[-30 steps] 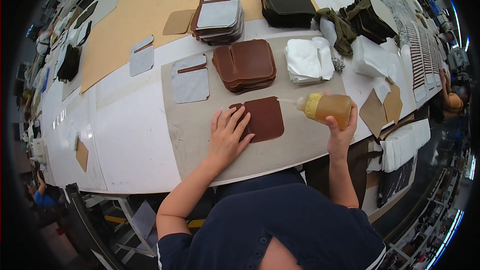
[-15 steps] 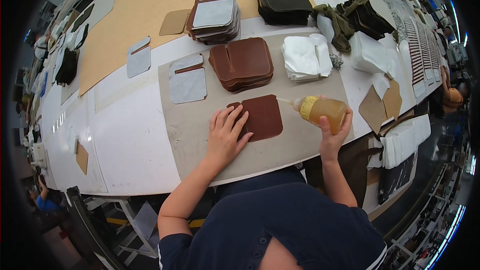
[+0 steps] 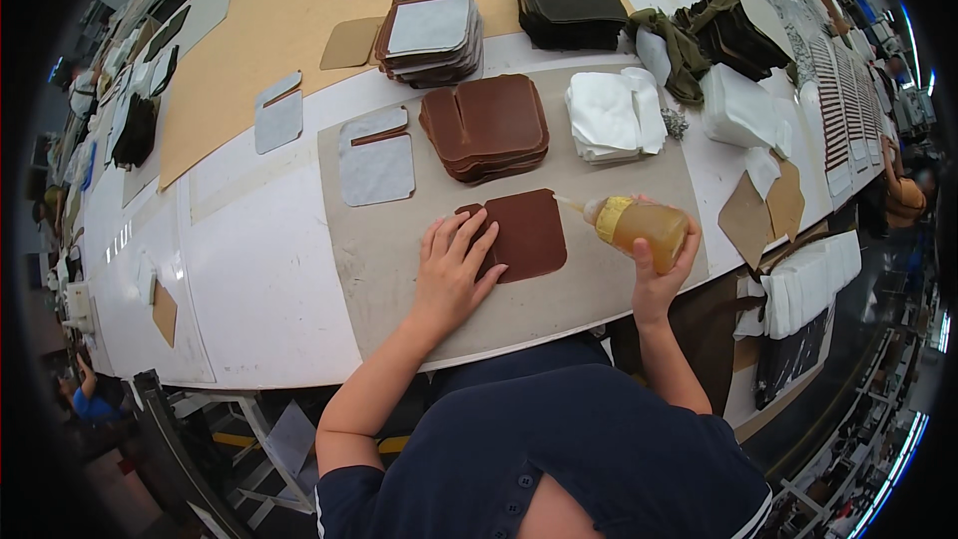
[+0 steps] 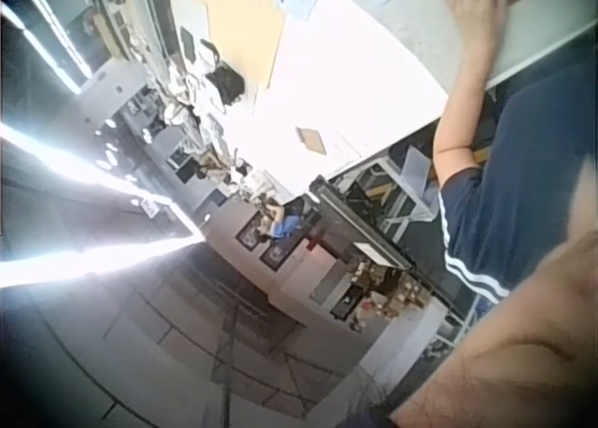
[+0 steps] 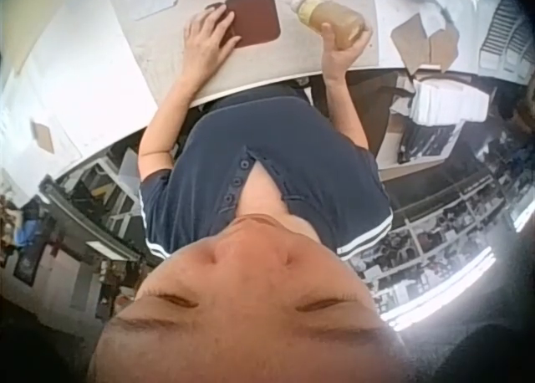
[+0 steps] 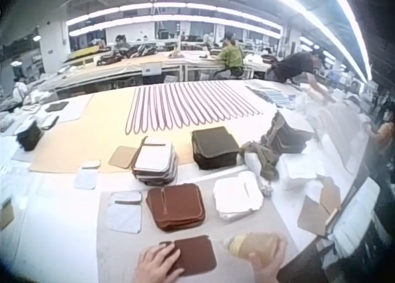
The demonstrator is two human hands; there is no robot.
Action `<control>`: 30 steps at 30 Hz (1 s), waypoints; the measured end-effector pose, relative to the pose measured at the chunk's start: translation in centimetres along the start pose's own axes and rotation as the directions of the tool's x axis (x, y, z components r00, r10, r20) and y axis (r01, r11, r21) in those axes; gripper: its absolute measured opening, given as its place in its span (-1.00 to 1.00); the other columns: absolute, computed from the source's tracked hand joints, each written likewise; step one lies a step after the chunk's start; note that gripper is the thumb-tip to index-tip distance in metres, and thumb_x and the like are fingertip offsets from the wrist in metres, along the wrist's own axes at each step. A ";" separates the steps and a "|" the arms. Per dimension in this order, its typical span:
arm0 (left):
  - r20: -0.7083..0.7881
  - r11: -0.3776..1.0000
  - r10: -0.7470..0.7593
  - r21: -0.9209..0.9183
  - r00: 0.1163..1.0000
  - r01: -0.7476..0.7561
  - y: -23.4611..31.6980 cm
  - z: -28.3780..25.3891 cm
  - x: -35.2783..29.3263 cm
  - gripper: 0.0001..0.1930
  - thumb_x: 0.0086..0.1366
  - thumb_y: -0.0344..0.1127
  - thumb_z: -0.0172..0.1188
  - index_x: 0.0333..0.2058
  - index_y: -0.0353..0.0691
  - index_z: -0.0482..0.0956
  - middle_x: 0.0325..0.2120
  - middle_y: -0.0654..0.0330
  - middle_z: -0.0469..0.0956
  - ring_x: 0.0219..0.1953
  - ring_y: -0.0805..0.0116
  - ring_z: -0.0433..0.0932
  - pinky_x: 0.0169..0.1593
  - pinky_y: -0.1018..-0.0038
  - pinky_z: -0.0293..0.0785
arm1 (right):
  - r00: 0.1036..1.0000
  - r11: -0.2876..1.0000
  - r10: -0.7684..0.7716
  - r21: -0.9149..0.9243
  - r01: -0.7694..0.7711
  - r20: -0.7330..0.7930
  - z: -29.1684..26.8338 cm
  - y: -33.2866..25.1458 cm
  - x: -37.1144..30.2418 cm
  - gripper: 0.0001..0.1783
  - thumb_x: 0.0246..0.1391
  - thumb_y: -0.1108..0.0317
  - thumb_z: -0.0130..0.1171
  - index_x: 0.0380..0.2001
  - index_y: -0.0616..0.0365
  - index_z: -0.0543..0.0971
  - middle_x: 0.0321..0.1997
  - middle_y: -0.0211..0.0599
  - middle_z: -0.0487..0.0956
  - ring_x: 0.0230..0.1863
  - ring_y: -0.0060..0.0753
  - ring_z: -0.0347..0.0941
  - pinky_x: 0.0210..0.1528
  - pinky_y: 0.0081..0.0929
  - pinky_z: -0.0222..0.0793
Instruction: Glue and assemble small leather components at a workshop workbench.
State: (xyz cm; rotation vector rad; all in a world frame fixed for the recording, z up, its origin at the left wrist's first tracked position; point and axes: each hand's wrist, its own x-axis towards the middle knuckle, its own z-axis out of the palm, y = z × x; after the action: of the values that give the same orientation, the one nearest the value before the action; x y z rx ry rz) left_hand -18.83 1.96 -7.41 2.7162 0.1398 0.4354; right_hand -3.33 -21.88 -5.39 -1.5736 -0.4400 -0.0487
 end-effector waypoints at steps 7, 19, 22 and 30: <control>-0.004 1.000 -0.003 -0.024 1.000 0.003 0.1 -0.2 0.1 -0.43 0.24 -0.14 0.40 0.20 -0.18 0.54 0.28 0.12 0.41 0.33 0.07 0.31 0.42 0.06 0.16 | 1.000 1.000 0.008 0.003 -0.008 -0.013 0.2 0.0 -0.1 -0.27 0.22 0.22 0.43 0.23 0.20 0.19 0.21 0.04 0.49 0.28 -0.13 0.45 0.37 -0.23 0.33; 0.003 1.000 -0.006 -0.025 1.000 0.006 0.0 -0.1 -0.1 -0.43 0.25 -0.13 0.38 0.20 -0.18 0.52 0.28 0.12 0.40 0.34 0.08 0.30 0.43 0.05 0.14 | 0.999 1.000 -0.025 -0.013 0.025 -0.029 0.7 -0.1 -0.3 -0.27 0.22 0.19 0.42 0.23 0.18 0.20 0.21 0.06 0.49 0.27 -0.12 0.46 0.39 -0.20 0.31; 0.004 1.000 -0.003 -0.029 1.000 0.003 0.0 -0.2 0.0 -0.43 0.26 -0.13 0.37 0.20 -0.18 0.52 0.28 0.12 0.40 0.34 0.08 0.30 0.43 0.04 0.14 | 0.999 1.000 -0.026 0.000 0.026 -0.028 0.7 -0.1 -0.3 -0.27 0.22 0.19 0.42 0.23 0.18 0.20 0.22 0.07 0.49 0.27 -0.10 0.46 0.39 -0.19 0.31; 0.005 1.000 -0.007 -0.027 1.000 0.007 0.1 -0.2 0.0 -0.43 0.26 -0.13 0.37 0.20 -0.19 0.52 0.27 0.11 0.41 0.34 0.08 0.30 0.43 0.04 0.14 | 0.999 0.999 -0.046 -0.004 0.046 -0.016 0.8 -0.1 -0.5 -0.24 0.21 0.14 0.44 0.24 0.20 0.20 0.24 0.10 0.48 0.29 -0.06 0.46 0.40 -0.15 0.30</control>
State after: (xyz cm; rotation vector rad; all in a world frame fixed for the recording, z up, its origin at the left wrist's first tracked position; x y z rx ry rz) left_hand -18.94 1.99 -7.19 2.6892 0.1408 0.4258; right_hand -3.98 -21.21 -5.49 -1.5656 -0.4639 -0.0980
